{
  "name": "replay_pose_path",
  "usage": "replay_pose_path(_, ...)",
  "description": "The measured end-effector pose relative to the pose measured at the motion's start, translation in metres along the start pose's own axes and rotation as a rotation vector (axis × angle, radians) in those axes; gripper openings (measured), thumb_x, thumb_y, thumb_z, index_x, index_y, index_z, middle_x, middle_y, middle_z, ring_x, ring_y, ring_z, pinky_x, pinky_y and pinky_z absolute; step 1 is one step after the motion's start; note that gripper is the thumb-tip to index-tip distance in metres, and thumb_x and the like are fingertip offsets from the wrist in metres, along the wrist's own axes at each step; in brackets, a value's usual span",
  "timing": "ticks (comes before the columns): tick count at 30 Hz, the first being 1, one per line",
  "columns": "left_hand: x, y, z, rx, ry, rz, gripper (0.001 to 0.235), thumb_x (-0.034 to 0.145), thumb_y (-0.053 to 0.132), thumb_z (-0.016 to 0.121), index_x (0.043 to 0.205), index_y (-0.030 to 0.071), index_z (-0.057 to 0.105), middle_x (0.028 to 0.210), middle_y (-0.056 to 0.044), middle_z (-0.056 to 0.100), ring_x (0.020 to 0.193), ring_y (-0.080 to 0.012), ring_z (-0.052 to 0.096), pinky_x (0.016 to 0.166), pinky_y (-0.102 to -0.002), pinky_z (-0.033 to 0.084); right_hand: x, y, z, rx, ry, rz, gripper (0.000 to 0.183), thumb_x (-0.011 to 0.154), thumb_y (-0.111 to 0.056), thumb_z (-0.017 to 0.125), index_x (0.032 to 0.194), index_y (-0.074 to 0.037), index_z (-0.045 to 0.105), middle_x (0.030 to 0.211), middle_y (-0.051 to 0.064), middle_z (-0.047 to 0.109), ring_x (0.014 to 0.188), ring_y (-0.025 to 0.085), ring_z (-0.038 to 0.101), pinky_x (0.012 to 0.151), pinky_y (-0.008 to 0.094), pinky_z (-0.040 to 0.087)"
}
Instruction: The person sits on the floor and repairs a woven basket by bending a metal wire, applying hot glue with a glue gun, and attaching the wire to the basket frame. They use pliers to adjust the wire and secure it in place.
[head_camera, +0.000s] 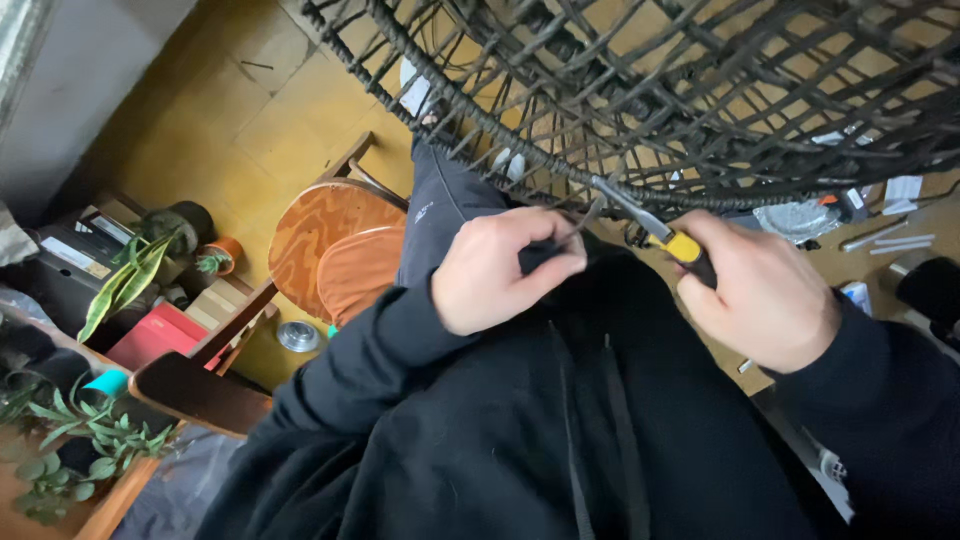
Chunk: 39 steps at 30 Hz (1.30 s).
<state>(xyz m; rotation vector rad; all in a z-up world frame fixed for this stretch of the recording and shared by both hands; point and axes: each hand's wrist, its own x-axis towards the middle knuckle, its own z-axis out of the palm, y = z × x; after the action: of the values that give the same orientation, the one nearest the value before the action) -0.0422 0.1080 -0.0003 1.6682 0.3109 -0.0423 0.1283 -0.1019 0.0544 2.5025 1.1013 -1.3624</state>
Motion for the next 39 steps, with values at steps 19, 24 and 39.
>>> replay_pose_path(19, 0.027, 0.027, -0.002, -0.242, -0.030, 0.055, 0.035, 0.109, 0.028, 0.041, 0.084, 0.012, 0.059, 0.071, 0.002, 0.053, 0.063, -0.0117, 0.046, 0.068, -0.026, 0.042, 0.005, -0.004, 0.002, -0.114, 0.104, 0.004, 0.041, 0.080, -0.014, 0.060, 0.121, -0.015, 0.057, 0.107, 0.009, 0.070, 0.090, 0.042, 0.069, 0.074, 0.057, 0.054)
replay_pose_path(24, 0.022, 0.032, 0.001, -0.400, -0.012, -0.067, 0.035, 0.109, 0.027, 0.038, 0.085, 0.011, 0.058, 0.057, 0.003, 0.047, 0.047, -0.0053, 0.043, 0.057, -0.020, 0.042, 0.006, -0.004, 0.005, -0.166, 0.205, -0.010, 0.039, 0.076, -0.015, 0.061, 0.115, -0.019, 0.061, 0.100, 0.008, 0.074, 0.083, 0.044, 0.070, 0.069, 0.058, 0.055)
replay_pose_path(39, 0.015, 0.027, 0.000, -0.350, -0.126, -0.010, 0.032, 0.112, 0.027, 0.034, 0.106, 0.012, 0.062, 0.074, 0.002, 0.053, 0.059, -0.0068, 0.047, 0.069, -0.020, 0.044, 0.002, -0.008, 0.000, -0.110, 0.098, 0.003, 0.039, 0.078, -0.019, 0.060, 0.117, -0.019, 0.059, 0.103, 0.012, 0.075, 0.086, 0.046, 0.071, 0.071, 0.058, 0.054)
